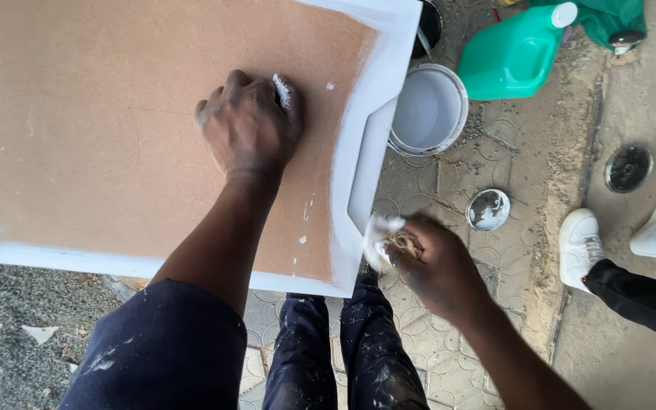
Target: The person paints the edges of a rectangular wooden board white using a cloth. They repeatedly dip the cloth into a bucket of white paint and apply it to the board's perimeter, holding the board steady with their left hand.
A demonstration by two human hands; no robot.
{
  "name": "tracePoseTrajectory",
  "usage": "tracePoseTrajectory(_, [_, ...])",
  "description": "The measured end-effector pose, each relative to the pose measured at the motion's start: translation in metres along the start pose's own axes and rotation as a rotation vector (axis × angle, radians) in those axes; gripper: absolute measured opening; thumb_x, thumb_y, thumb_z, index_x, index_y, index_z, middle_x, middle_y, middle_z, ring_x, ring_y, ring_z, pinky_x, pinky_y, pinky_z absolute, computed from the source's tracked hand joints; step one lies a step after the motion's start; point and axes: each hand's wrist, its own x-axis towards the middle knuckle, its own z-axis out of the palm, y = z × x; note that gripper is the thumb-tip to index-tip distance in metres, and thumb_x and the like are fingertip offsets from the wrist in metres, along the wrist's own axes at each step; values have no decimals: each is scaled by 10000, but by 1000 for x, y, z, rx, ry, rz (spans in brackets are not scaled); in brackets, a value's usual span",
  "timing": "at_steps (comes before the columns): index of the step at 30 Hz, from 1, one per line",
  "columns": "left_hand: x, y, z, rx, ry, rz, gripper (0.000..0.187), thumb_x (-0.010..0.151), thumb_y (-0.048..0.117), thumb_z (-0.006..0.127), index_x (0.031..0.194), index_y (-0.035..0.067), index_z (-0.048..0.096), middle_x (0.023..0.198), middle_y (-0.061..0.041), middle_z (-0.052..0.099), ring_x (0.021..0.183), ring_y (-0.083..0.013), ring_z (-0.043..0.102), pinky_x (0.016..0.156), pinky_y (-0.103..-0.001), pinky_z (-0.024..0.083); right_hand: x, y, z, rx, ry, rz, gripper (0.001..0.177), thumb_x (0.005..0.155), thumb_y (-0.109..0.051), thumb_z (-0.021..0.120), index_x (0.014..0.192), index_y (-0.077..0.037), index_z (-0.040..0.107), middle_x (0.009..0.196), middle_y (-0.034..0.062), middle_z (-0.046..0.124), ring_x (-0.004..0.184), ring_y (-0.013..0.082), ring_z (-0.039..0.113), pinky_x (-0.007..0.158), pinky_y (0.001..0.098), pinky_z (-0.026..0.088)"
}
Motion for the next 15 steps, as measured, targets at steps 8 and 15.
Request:
tracePoseTrajectory(8, [-4,2,4,32,-5,-8,423,957,340,558,602,157,695,720,-30,608,544,-288,546,588,-454,418,119,5,-35,-489,1057,-904,542,826,87,685,1347,-62,666,1131,257,616,970,421,619,759,490,534])
tracePoseTrajectory(15, [-3,3,-1,0,-10,-1,413,946,349,562,623,155,730,744,-49,646,554,-321,575,597,-481,429,82,-38,-37,-63,635,-907,286,997,-348,650,1122,-91,667,992,56,718,873,184,684,711,314,519])
